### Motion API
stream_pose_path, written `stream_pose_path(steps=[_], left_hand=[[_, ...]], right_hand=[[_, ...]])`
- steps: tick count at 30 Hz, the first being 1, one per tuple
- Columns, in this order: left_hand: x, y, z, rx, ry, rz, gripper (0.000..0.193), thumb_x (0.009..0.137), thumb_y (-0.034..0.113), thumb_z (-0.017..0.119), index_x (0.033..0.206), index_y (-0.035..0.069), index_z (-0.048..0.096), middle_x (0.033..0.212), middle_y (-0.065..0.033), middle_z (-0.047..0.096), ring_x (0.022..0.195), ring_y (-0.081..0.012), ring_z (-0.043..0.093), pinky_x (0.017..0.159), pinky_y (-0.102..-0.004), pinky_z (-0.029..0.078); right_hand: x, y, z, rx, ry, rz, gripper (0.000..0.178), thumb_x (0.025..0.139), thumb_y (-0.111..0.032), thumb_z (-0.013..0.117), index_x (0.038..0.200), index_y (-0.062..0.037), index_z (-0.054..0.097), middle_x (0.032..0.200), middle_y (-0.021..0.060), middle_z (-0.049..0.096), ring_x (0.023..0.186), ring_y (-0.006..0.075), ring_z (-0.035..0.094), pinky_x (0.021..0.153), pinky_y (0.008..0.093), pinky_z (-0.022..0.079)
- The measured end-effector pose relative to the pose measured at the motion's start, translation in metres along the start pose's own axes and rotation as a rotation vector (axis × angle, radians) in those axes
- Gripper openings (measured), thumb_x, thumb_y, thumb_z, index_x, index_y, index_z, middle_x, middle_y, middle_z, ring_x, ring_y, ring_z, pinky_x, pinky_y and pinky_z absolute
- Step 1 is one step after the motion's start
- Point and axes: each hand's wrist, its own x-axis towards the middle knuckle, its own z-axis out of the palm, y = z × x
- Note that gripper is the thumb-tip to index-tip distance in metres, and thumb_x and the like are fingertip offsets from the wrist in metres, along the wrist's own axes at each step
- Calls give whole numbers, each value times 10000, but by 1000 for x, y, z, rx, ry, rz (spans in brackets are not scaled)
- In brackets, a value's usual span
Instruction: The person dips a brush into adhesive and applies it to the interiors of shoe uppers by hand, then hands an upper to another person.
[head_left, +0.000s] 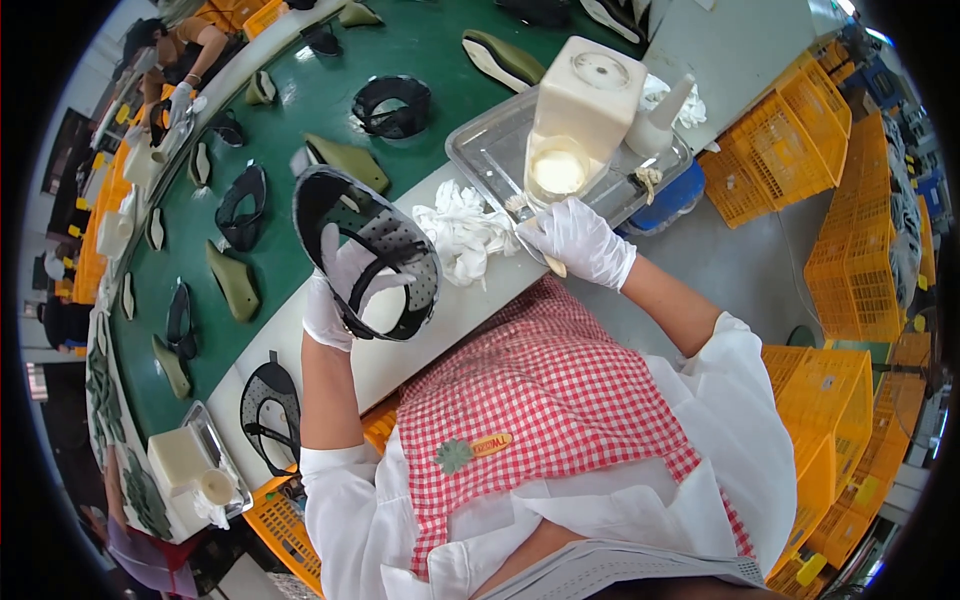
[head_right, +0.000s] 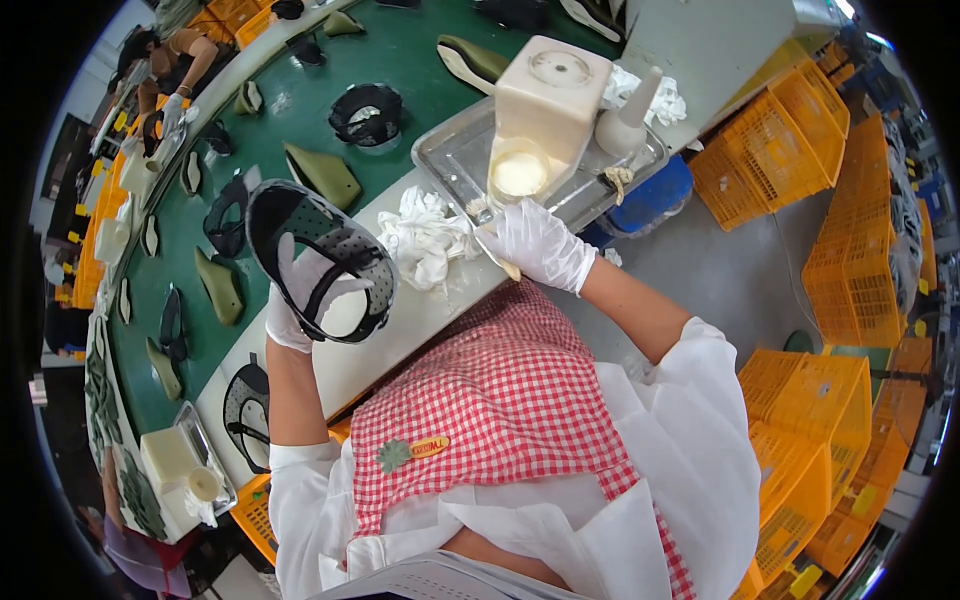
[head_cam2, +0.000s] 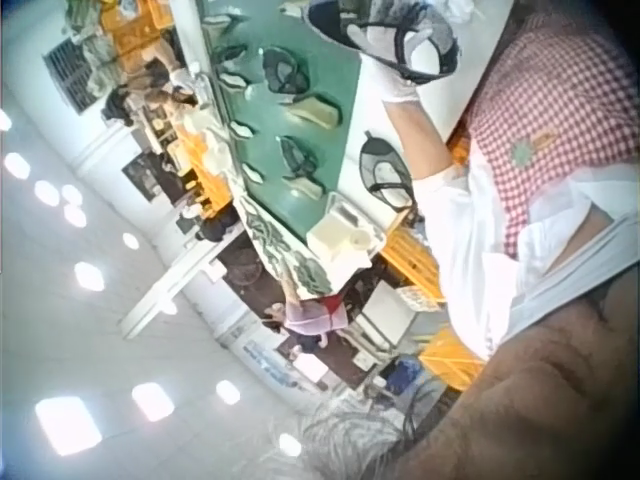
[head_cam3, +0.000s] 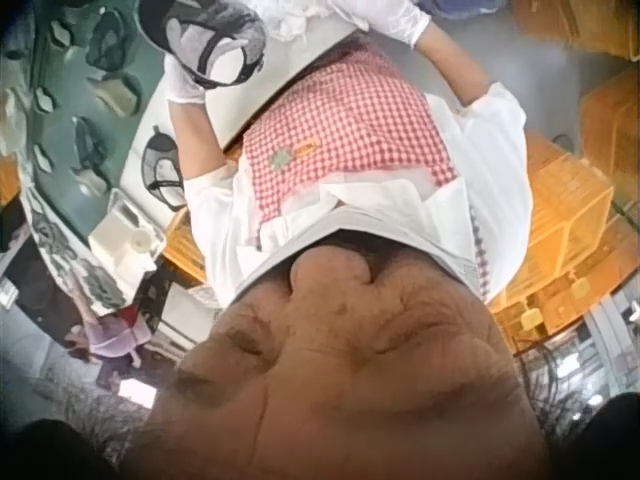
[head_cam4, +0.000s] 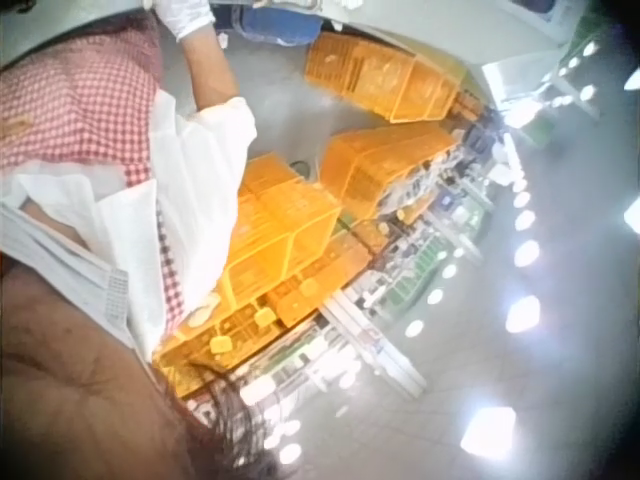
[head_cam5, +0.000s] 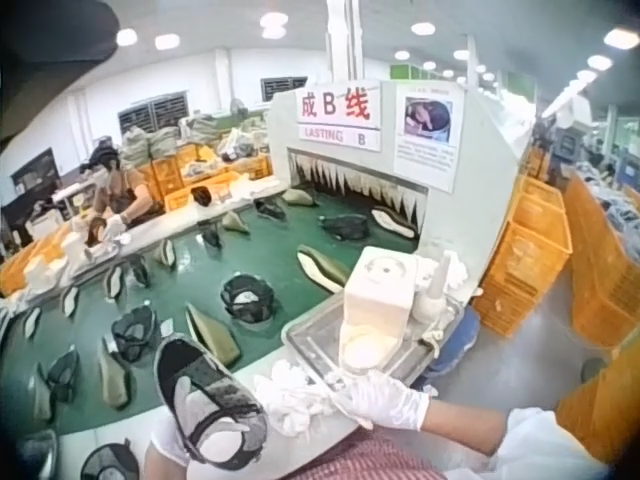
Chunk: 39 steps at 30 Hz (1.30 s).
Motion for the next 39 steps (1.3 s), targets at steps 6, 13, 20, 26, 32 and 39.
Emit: stream_pose_path(steps=[6, 13, 20, 26, 32, 39], left_hand=[[-9, 6, -31, 151, 45, -242, 683, 951, 535, 360, 1318, -36, 431, 1235, -175, 570, 1096, -286, 581, 835, -406, 537], [-13, -1, -38, 453, 138, -327, 452, 963, 389, 431, 1177, 21, 584, 1025, -95, 653, 871, -154, 638, 754, -300, 538], [-15, -11, -36, 716, 29, -413, 504, 962, 436, 423, 1182, 15, 591, 1055, -70, 650, 886, -130, 623, 812, -263, 483], [-46, -23, -84, 934, 248, 120, 379, 896, 130, 501, 1271, 115, 558, 1188, -112, 604, 1008, -206, 566, 898, -306, 446], [-114, -47, -106, 1788, 312, 114, 521, 759, 128, 631, 1272, 196, 569, 1350, -180, 473, 1191, -343, 481, 1021, -366, 387], [-120, -59, -109, 1452, 247, 274, 392, 769, 267, 722, 1130, 128, 661, 1355, -176, 462, 1211, -340, 460, 1013, -387, 382]], right_hand=[[24, 4, -31, -24, -258, -4, 501, 818, -153, 504, 1316, -197, 483, 948, 44, 556, 824, 218, 579, 714, 337, 436], [83, -22, -89, 182, 261, 5, 501, 711, -111, 624, 1205, -177, 573, 1184, 69, 560, 991, 272, 539, 813, 379, 424], [158, -75, -104, 179, 281, -380, 340, 696, -142, 617, 1028, -75, 634, 1279, 93, 506, 1142, 288, 488, 893, 393, 428], [170, -97, -95, 181, 259, -360, 312, 635, -123, 631, 940, -57, 639, 1310, 94, 503, 1185, 308, 464, 891, 419, 411], [182, -99, -89, 223, 215, -244, 313, 569, -85, 651, 881, -75, 676, 1357, 103, 481, 1215, 322, 446, 915, 430, 364], [205, -110, -89, 295, 251, -193, 274, 575, -4, 620, 830, -66, 700, 1357, 98, 501, 1234, 328, 434, 928, 432, 351]])
